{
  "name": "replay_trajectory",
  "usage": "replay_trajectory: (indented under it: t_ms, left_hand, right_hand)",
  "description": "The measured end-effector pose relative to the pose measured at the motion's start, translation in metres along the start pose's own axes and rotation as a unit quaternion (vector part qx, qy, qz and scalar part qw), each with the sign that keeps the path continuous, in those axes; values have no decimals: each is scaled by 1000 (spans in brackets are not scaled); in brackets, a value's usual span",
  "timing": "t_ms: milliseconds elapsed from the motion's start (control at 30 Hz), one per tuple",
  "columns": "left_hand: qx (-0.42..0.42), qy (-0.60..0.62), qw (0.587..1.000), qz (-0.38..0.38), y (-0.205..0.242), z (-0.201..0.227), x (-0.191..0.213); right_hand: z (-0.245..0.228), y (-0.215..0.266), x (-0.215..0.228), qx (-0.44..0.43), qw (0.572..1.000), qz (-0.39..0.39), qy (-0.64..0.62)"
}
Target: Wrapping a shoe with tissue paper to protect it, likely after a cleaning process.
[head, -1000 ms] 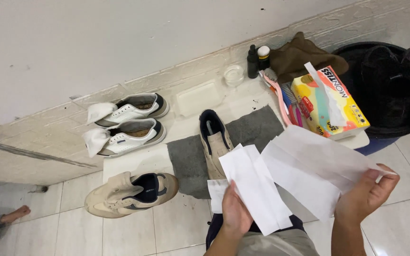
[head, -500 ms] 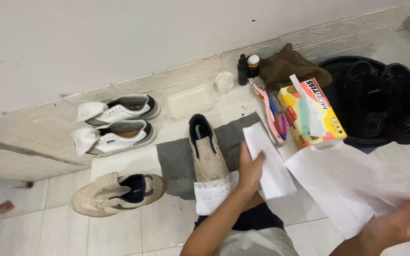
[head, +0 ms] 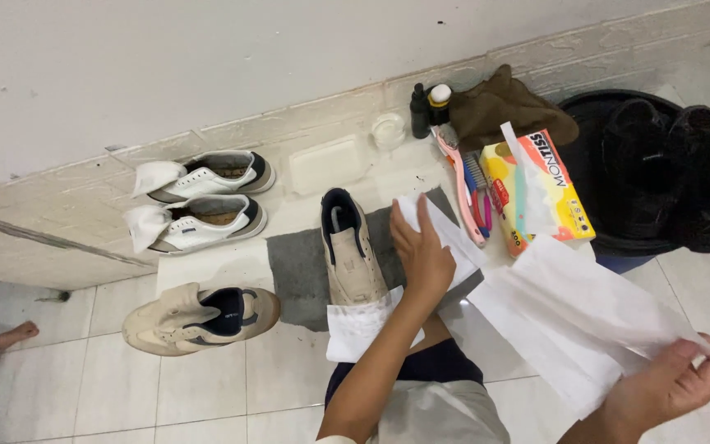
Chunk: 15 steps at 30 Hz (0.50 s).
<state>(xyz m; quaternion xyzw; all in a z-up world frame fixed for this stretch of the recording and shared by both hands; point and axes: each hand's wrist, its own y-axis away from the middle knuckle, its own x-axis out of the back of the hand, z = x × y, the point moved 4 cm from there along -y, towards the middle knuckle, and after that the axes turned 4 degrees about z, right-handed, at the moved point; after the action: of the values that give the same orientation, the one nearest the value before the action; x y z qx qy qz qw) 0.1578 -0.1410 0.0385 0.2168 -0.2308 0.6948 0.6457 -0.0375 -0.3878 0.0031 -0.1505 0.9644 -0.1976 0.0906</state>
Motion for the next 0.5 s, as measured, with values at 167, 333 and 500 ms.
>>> replay_trajectory:
  t_ms: [167,333,500]
  left_hand:
    - [-67,126,988,-57,12,6,10]
    - [-83,422,838,-335,42,1,44]
    - [-81,396,872,-278,63,-16,86]
  right_hand:
    - [-24,15,-16,-38,998,-23,37]
    - [-46,32,-46,-165,985,-48,4]
    - [-58,63,-78,-210,970,-126,-3]
